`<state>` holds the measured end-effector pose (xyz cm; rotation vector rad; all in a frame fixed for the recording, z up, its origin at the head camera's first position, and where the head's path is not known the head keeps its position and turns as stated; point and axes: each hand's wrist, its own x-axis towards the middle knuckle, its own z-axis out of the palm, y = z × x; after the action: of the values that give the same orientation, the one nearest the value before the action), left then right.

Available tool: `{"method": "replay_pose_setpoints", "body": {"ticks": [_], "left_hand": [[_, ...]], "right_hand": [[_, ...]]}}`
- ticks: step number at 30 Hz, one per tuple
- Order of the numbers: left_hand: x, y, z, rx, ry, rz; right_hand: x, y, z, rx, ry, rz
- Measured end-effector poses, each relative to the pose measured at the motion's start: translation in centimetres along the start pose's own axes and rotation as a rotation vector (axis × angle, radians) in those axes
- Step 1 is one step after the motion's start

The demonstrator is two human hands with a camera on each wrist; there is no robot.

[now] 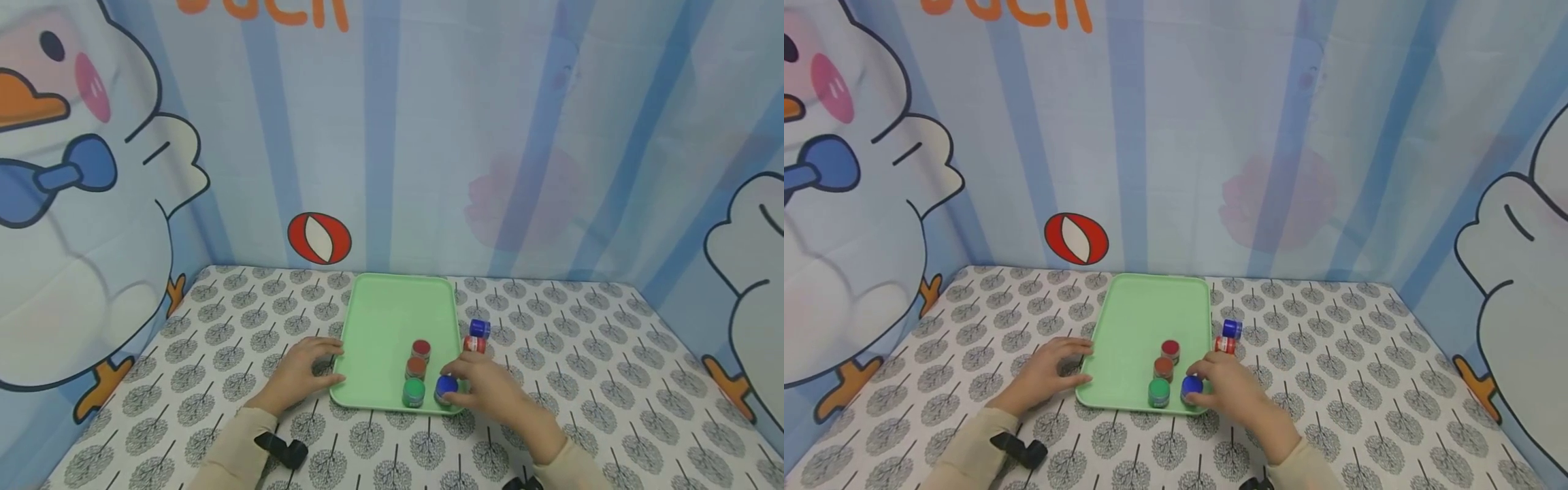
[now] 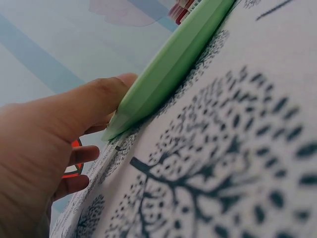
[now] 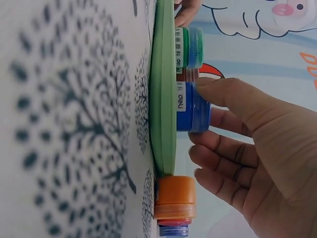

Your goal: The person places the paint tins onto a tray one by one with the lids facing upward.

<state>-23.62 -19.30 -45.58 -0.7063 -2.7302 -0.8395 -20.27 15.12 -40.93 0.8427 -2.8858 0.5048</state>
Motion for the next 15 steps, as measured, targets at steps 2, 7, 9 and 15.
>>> {"method": "replay_pose_setpoints", "body": {"ticks": [2, 7, 9, 15], "left_hand": [[-0.03, -0.03, 0.02, -0.005, -0.001, -0.003], [-0.04, -0.15, 0.07, -0.017, -0.005, -0.007], [-0.02, -0.15, 0.04, -0.018, -0.004, -0.006], [0.07, 0.03, -0.03, -0.017, -0.004, -0.002]], "right_hand": [[-0.01, -0.05, 0.08, -0.009, -0.005, 0.011], [0.00, -0.14, 0.07, -0.008, -0.011, 0.014], [0.01, -0.12, 0.07, -0.008, -0.012, 0.012], [-0.01, -0.08, 0.12, -0.005, -0.012, 0.020]]}}
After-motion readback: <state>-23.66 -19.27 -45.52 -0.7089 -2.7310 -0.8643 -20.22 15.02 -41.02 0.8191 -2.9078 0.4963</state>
